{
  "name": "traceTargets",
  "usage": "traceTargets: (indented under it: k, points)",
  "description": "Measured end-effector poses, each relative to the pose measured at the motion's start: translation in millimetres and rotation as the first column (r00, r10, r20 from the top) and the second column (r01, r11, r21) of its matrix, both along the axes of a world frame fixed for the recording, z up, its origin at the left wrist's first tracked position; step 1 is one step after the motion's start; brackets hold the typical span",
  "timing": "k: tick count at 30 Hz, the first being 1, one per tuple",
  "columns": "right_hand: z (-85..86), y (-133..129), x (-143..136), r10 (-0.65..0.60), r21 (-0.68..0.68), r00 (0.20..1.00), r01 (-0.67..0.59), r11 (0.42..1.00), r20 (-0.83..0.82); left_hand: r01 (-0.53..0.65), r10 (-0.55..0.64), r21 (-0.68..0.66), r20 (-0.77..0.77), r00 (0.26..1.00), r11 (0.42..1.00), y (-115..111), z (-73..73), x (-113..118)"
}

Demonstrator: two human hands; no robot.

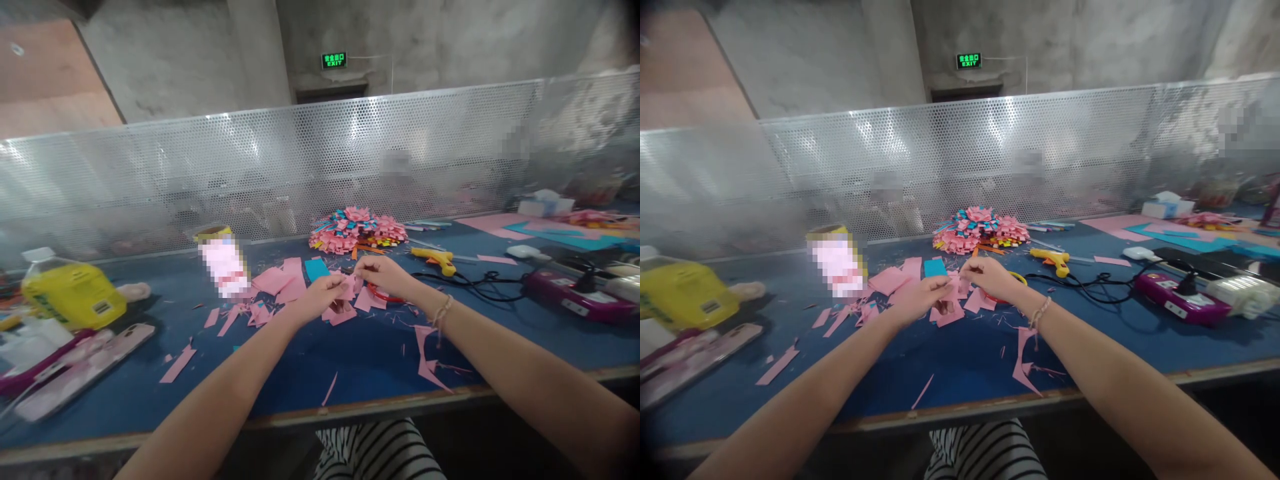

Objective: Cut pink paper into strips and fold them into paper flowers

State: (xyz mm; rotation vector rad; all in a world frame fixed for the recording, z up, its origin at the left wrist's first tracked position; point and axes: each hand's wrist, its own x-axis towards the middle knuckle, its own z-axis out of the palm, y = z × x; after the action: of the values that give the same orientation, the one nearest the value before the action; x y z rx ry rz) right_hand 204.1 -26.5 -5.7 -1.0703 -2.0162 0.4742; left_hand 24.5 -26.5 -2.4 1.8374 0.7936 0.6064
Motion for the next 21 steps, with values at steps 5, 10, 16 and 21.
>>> traceTargets:
  k: [5, 10, 16, 21]
  points:
    - [-3.7, 11, 14, -0.206, 0.002, 0.978, 0.206, 0.978, 0.001, -0.036, 0.035, -0.024, -0.037, 0.999, 0.999, 3, -1.5, -1]
    - [-9.7, 15, 15, -0.249, 0.155, 0.952, 0.223, 0.962, 0.179, -0.235, 0.247, -0.150, 0.065, 0.967, 0.960, 3, -1.0, 2]
    - [-7.7, -4, -12, 0.027, -0.147, 0.995, -0.012, 0.989, 0.098, -0.417, 0.422, -0.066, 0.152, 0.893, 0.906, 6, -2.3, 3]
    - [-7.5, -9, -21, 0.003, -0.109, 1.000, -0.004, 0.994, -0.010, -0.374, 0.404, 0.267, -0.069, 0.912, 0.888, 3, -0.4, 3]
